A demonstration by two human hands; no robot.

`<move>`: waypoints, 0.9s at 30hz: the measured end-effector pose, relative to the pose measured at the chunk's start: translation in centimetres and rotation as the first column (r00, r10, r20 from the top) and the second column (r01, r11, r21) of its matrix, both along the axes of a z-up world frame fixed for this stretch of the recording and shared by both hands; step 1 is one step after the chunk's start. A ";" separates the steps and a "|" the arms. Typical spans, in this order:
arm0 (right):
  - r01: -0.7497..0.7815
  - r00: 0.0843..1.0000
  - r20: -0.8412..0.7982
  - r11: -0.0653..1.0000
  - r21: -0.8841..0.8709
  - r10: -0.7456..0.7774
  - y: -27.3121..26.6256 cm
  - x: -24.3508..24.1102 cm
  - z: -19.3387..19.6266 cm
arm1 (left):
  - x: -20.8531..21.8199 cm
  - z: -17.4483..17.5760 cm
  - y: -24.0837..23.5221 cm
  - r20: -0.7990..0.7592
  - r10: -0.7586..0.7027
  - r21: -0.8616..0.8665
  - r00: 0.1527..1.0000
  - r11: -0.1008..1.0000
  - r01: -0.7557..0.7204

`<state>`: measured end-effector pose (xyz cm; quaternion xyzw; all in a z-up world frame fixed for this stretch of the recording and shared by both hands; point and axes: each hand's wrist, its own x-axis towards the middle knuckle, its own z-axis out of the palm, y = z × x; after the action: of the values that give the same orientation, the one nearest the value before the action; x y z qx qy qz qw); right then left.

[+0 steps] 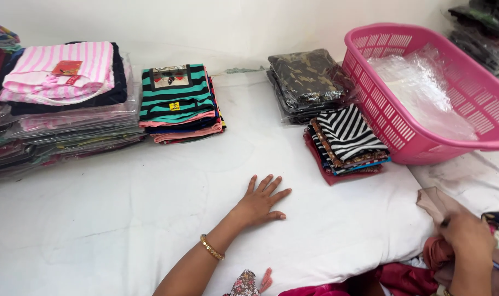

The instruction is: The person folds several pieces of clothing, including a black and white striped item, a checkered scarf, and various patterned fabrics, on a white surface. They smooth each item and place the folded pieces into a pink basket.

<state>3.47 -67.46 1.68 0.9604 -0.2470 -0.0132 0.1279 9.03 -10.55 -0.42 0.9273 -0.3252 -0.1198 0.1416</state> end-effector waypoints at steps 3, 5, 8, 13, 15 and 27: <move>0.110 0.991 0.081 0.994 -0.026 -0.108 -5.1 -0.2 -5.8 | 0.2 -0.2 0.1 0.018 -0.002 -0.017 1.000 1.000 0.003; 0.093 0.986 0.137 0.996 0.018 -0.094 -2.1 -0.9 -3.3 | 0.3 -0.3 0.1 0.035 -0.003 -0.026 0.999 1.000 0.004; 0.037 0.953 0.292 0.988 0.149 -0.079 0.9 -2.2 -1.2 | 0.3 -0.5 0.2 0.047 -0.012 -0.029 0.999 1.000 0.014; -0.156 0.863 0.498 0.889 0.431 -0.090 8.7 -3.5 5.1 | 0.4 0.0 0.0 0.023 0.003 -0.022 1.000 1.000 -0.002; -0.521 0.668 0.744 0.704 0.482 -0.016 10.2 -3.5 5.5 | 0.5 -0.2 0.0 0.024 0.014 -0.029 1.000 0.999 -0.014; -0.896 0.207 0.922 -0.314 0.313 0.327 39.5 5.3 16.8 | 1.7 -0.5 6.5 -0.413 -0.121 -0.792 0.903 0.537 -0.290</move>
<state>8.82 -27.96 18.50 0.7271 0.3998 0.1669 -0.5325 10.77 -4.02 -0.92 0.7107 -0.2571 -0.1384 0.6401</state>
